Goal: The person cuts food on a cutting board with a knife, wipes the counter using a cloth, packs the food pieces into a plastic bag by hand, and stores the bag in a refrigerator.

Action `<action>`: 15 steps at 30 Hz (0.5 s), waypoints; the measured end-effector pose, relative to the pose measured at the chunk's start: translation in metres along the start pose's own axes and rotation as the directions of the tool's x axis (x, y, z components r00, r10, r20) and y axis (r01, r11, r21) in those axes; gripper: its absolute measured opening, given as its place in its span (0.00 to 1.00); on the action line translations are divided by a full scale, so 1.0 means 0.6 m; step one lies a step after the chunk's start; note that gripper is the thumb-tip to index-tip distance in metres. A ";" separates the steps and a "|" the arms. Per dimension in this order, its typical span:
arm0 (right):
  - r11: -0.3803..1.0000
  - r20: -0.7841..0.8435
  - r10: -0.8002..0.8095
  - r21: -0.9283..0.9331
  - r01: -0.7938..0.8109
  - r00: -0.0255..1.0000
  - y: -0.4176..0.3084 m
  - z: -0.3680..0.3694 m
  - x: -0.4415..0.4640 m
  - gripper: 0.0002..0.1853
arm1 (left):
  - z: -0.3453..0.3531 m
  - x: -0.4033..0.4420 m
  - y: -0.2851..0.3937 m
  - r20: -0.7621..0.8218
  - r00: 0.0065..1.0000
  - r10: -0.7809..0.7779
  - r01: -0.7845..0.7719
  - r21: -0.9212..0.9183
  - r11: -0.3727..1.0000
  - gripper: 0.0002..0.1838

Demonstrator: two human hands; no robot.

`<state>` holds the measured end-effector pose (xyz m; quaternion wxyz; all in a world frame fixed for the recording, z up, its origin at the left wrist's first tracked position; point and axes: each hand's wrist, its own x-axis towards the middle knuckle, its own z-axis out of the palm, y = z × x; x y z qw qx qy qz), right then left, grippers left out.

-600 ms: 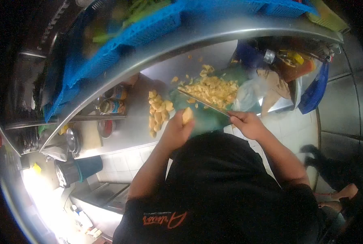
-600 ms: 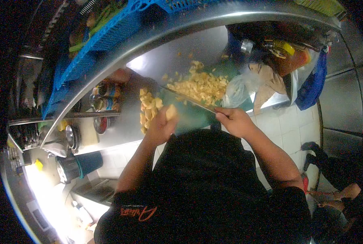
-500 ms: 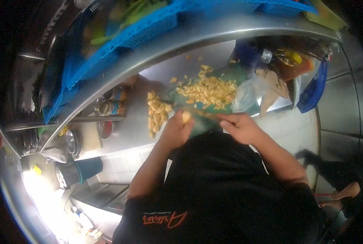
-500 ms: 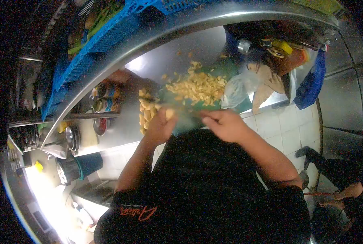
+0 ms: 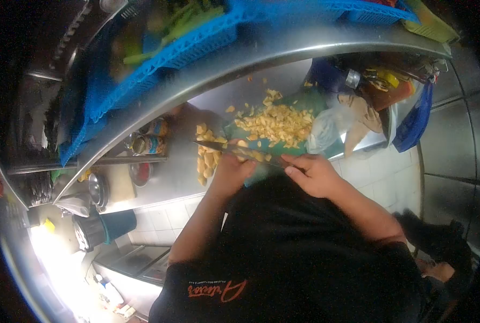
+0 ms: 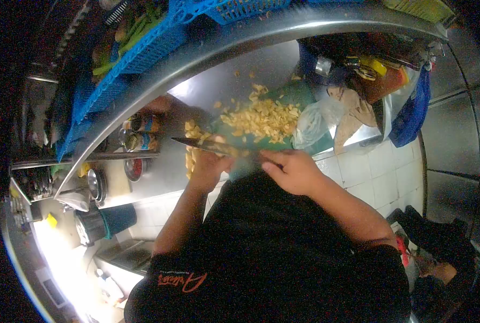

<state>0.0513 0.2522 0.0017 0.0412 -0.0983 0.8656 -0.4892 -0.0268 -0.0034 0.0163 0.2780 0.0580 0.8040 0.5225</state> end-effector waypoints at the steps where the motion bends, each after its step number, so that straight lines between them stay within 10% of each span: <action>1: 1.000 -0.012 -0.017 -0.021 0.017 1.000 0.000 0.001 -0.002 0.21 | 0.001 0.002 -0.010 0.003 0.999 0.040 -0.040 -0.085 0.996 0.26; 5: 0.999 0.023 0.026 -0.024 -0.026 0.999 0.004 -0.012 -0.006 0.21 | 0.006 0.000 -0.011 0.112 0.993 -0.035 0.109 -0.761 0.639 0.25; 15: 0.998 0.028 0.005 -0.066 -0.004 1.000 -0.010 -0.024 -0.022 0.20 | 0.017 0.001 -0.037 -0.054 0.996 -0.065 0.012 -0.675 0.738 0.28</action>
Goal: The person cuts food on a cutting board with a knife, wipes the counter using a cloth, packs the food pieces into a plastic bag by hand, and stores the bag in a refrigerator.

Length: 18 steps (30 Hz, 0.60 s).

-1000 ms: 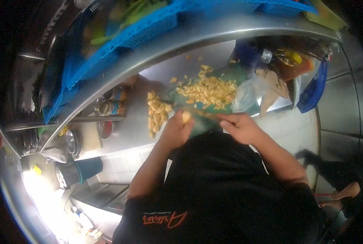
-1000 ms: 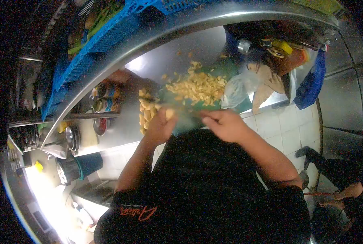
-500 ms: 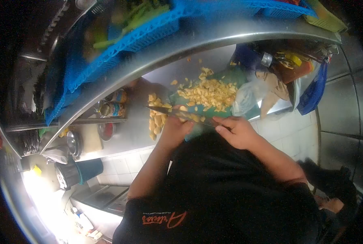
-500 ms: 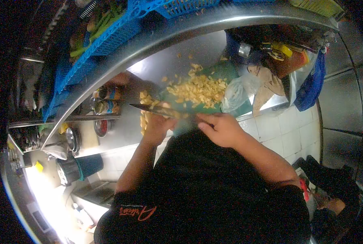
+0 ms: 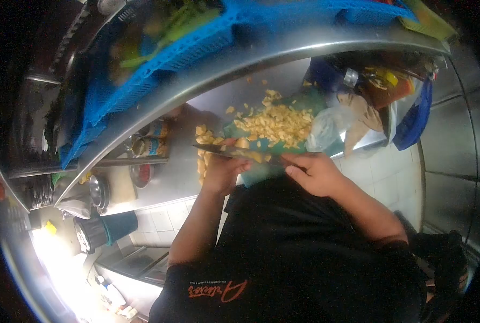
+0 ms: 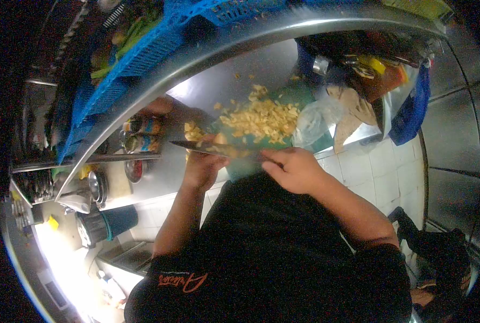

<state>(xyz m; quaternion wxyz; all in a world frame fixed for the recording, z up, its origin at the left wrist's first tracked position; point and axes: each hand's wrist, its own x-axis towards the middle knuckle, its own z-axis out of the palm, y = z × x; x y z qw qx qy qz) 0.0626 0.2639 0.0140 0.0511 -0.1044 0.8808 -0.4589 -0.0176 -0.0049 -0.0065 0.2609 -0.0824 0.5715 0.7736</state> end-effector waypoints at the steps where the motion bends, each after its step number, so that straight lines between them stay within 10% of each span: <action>1: 0.999 0.001 -0.008 -0.040 0.008 1.000 -0.007 0.000 0.000 0.20 | 0.003 -0.003 0.001 0.003 1.000 0.027 -0.027 0.099 0.995 0.29; 11: 0.974 -0.006 0.223 -0.029 -0.223 0.975 0.091 0.031 -0.006 0.19 | -0.028 -0.007 -0.016 -0.015 0.991 -0.130 0.121 -0.275 0.954 0.28; 18: 0.998 0.050 0.035 -0.044 -0.033 0.998 0.005 0.030 0.003 0.20 | 0.003 -0.014 -0.022 0.000 1.000 -0.021 0.021 -0.096 0.995 0.25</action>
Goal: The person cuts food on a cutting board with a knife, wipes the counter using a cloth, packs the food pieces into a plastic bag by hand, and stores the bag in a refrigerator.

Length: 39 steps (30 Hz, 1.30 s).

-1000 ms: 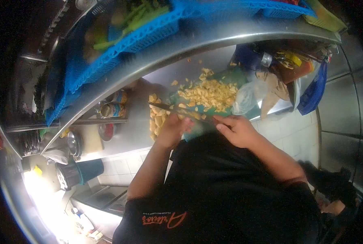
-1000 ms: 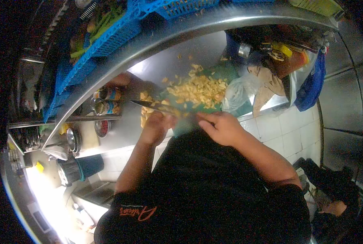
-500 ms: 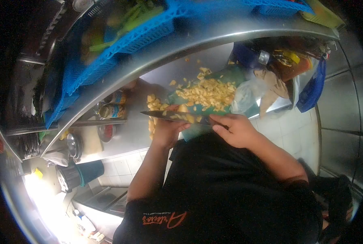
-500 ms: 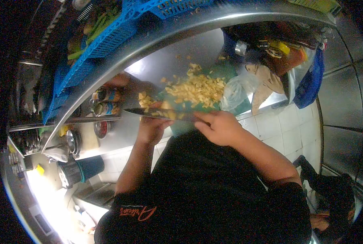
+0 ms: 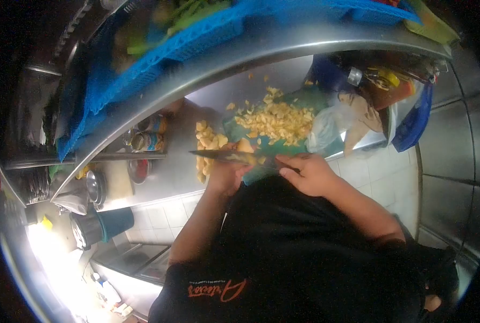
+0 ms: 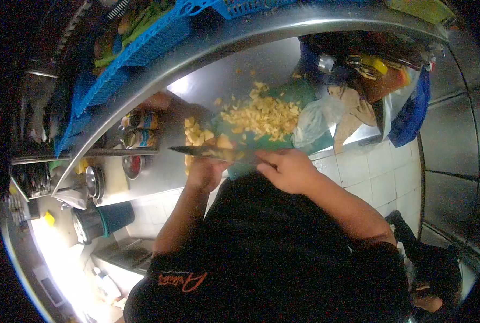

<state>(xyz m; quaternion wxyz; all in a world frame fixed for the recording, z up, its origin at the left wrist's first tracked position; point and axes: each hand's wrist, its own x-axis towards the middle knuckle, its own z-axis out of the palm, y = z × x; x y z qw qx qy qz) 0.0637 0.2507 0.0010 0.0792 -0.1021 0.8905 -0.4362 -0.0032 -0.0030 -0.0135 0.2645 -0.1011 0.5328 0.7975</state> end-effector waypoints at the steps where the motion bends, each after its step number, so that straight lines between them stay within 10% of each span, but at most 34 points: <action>1: 0.999 0.033 0.030 -0.021 -0.029 0.999 -0.017 -0.008 0.004 0.21 | 0.006 0.000 0.004 -0.016 1.000 -0.006 0.007 0.028 1.000 0.23; 17: 0.992 -0.054 0.033 0.120 -0.026 0.998 0.027 0.032 0.010 0.22 | -0.043 0.015 -0.015 0.079 0.985 -0.152 0.171 -0.497 0.851 0.16; 26: 0.915 0.072 0.401 0.015 -0.403 0.913 0.102 0.008 -0.013 0.21 | 0.000 -0.006 -0.004 -0.275 0.961 0.004 -0.002 0.009 1.000 0.15; 32: 0.984 0.028 0.135 0.118 -0.137 0.990 0.008 -0.005 0.008 0.21 | 0.010 0.000 -0.003 -0.153 0.980 0.128 -0.046 0.453 0.890 0.13; 39: 0.956 0.008 0.285 0.061 -0.285 0.958 0.091 -0.004 0.005 0.20 | 0.008 -0.001 0.023 -0.095 0.994 0.051 -0.015 0.353 0.936 0.16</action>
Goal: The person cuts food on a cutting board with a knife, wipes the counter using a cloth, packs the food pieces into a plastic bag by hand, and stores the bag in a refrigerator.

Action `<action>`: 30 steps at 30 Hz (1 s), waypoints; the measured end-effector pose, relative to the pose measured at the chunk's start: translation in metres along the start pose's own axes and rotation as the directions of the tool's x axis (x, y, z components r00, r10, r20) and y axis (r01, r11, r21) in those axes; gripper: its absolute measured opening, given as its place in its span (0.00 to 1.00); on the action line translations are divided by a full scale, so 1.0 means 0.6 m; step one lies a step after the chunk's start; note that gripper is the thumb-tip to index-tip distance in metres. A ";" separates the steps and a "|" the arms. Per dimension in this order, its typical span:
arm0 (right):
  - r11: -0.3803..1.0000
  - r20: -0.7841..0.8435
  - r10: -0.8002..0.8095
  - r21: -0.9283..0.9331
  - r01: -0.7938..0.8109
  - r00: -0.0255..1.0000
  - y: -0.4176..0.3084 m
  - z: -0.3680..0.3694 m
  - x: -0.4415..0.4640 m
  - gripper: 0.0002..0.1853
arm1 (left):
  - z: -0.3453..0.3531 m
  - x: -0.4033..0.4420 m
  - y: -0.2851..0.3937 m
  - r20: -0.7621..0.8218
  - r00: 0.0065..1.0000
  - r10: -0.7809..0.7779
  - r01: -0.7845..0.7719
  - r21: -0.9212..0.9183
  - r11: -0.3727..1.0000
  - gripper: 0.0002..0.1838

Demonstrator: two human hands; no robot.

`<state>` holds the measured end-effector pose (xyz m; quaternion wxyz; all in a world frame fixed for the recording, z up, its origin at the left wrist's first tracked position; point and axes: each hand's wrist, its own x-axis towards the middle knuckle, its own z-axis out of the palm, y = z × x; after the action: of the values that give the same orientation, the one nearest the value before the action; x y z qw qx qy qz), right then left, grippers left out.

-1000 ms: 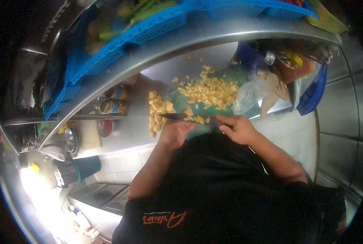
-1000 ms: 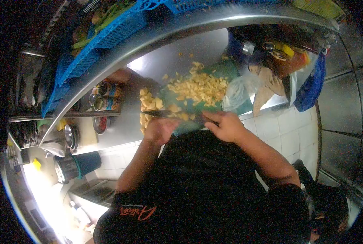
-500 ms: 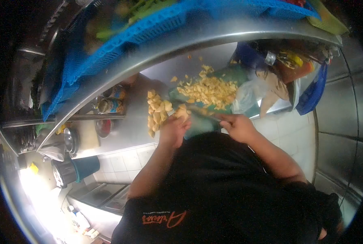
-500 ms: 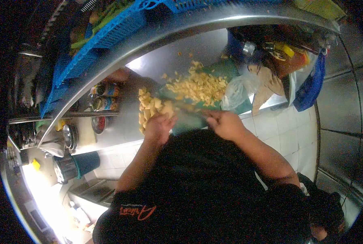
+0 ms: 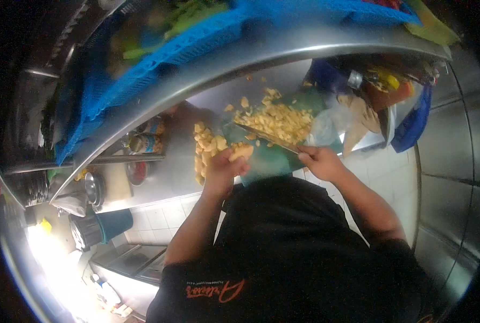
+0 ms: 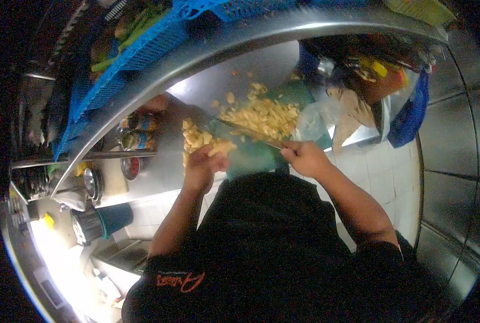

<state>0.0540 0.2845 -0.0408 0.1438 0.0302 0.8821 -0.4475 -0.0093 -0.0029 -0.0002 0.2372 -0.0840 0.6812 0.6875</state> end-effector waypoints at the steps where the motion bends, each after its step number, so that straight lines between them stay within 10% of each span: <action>1: 0.997 -0.039 -0.018 0.068 0.021 0.999 0.010 0.000 0.003 0.20 | -0.001 0.005 0.004 0.006 1.000 0.024 -0.025 0.064 0.998 0.17; 6: 0.957 -0.028 -0.280 0.066 0.282 0.959 -0.087 -0.008 -0.020 0.19 | 0.006 0.014 0.002 0.060 0.998 0.026 -0.046 0.360 0.932 0.19; 14: 0.999 0.070 0.051 -0.011 -0.050 0.996 0.017 -0.008 0.007 0.21 | -0.021 0.000 -0.007 0.063 0.998 0.011 -0.043 0.537 0.842 0.23; 20: 0.952 -0.008 -0.287 0.110 0.286 0.958 -0.084 -0.010 -0.023 0.21 | -0.008 0.005 -0.012 0.166 0.985 0.054 -0.101 0.287 0.952 0.26; 24: 0.991 0.115 -0.062 -0.109 0.075 0.991 -0.054 -0.016 0.000 0.21 | -0.034 0.007 -0.012 0.191 0.976 -0.103 0.060 0.222 0.973 0.26; 30: 0.978 0.085 -0.005 0.210 -0.013 0.996 0.017 -0.001 -0.011 0.20 | -0.048 0.009 -0.024 0.225 0.974 0.039 -0.042 0.009 0.999 0.25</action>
<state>0.0620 0.2913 -0.0466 0.1783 0.0281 0.8229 -0.5387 -0.0138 -0.0302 -0.0170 0.2993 0.0099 0.6563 0.6925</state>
